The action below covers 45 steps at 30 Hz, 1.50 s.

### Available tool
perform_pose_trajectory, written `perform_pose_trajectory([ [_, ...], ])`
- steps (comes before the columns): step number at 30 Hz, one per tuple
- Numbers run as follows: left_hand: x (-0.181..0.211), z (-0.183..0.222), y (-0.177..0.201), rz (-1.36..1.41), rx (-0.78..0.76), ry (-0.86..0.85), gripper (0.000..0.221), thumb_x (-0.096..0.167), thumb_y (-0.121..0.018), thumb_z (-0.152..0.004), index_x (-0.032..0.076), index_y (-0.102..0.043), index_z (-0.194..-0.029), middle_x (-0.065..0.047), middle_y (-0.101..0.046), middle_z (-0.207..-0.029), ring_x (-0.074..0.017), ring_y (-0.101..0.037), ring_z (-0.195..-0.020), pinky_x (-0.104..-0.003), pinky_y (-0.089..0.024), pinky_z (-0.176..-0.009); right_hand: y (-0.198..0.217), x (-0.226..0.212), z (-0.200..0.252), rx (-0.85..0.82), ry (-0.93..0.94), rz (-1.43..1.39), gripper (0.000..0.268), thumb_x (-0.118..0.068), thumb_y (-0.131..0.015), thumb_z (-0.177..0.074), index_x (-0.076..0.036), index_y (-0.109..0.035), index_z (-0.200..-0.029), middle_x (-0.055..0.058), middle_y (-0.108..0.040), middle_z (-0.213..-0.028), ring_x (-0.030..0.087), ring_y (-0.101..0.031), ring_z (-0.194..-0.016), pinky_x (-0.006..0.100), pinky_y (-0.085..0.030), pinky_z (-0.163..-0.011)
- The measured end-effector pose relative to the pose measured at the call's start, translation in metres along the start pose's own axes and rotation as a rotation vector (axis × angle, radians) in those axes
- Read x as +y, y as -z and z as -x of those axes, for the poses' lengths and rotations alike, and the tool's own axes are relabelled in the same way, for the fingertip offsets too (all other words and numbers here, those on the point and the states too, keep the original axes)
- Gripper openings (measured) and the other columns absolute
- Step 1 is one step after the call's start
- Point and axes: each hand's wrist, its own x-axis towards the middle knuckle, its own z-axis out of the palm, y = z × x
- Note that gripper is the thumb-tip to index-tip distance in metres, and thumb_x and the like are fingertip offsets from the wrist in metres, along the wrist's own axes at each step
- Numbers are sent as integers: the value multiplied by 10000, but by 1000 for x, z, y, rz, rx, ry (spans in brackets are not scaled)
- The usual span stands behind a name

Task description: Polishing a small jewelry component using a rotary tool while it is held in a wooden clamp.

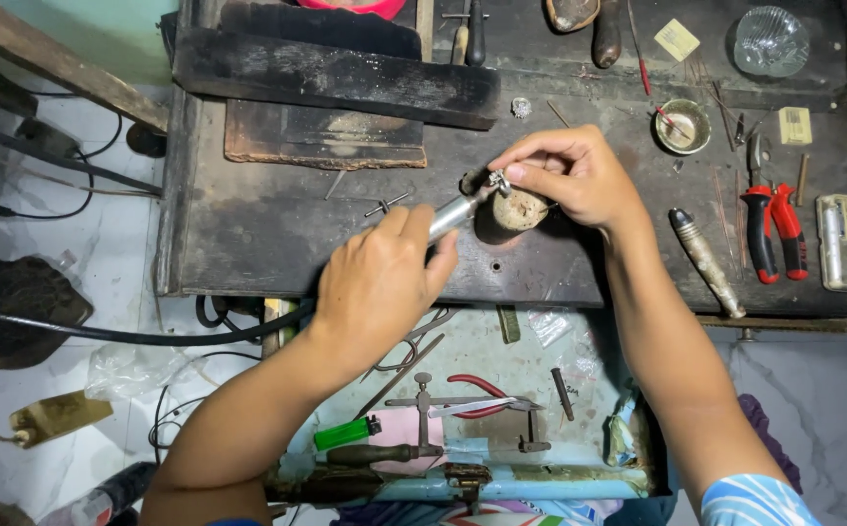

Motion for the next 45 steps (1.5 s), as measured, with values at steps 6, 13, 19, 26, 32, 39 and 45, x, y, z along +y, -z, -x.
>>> perform_pose_trajectory([
  [6, -7, 4, 3, -18, 141, 3, 294, 330, -649, -933, 37, -670, -941, -130, -574, -671, -422, -674, -522, -532, -563, -465, -3, -14, 3, 52, 14, 16, 200, -49, -768, -937, -42, -774, -1136, 68, -768, -939, -53, -327, -546, 98, -249, -493],
  [13, -11, 1, -10, -29, 269, -31, 294, 337, -649, -937, 48, -688, -977, -95, -554, -672, -378, -671, -520, -481, -568, -466, 0, 0, 9, 141, 160, 72, 201, -73, -782, -941, -1, -755, -1126, 158, -744, -1078, 45, -408, -650, 154, -308, -574],
  [19, -15, -2, -21, -29, 365, -103, 280, 320, -674, -916, 52, -691, -997, -80, -530, -674, -346, -657, -522, -414, -551, -453, -9, 2, 14, 259, 122, -206, 233, 86, -727, -941, 114, -614, -1142, 221, -648, -1145, 197, -739, -933, 293, -637, -845],
  [26, -11, -4, -26, 9, 382, -157, 268, 237, -655, -920, 5, -699, -1047, -93, -540, -689, -332, -650, -520, -389, -541, -447, -17, 6, 16, 368, 150, -214, 259, 112, -784, -899, 111, -659, -1127, 192, -646, -1106, 186, -733, -927, 294, -662, -863],
  [32, -12, -6, -32, -12, 390, -195, 280, 220, -652, -952, -19, -693, -1093, -113, -551, -721, -330, -654, -546, -384, -544, -466, -24, -2, 17, 400, 109, -226, 216, 117, -770, -907, 107, -669, -1098, 207, -665, -1071, 192, -747, -911, 288, -670, -851],
  [39, -12, -7, -37, -33, 376, -212, 290, 225, -654, -977, -21, -681, -1127, -105, -549, -736, -316, -655, -557, -375, -546, -473, -27, -4, 19, 421, 84, -234, 200, 133, -782, -895, 135, -662, -1056, 243, -675, -1027, 201, -745, -906, 306, -673, -846],
  [45, -13, -8, -41, -48, 363, -224, 285, 221, -663, -979, -24, -669, -1125, -102, -546, -740, -314, -659, -565, -380, -549, -470, -28, -8, 18, 411, 75, -226, 190, 136, -788, -889, 142, -660, -1029, 245, -688, -1007, 201, -746, -903, 306, -672, -845],
])
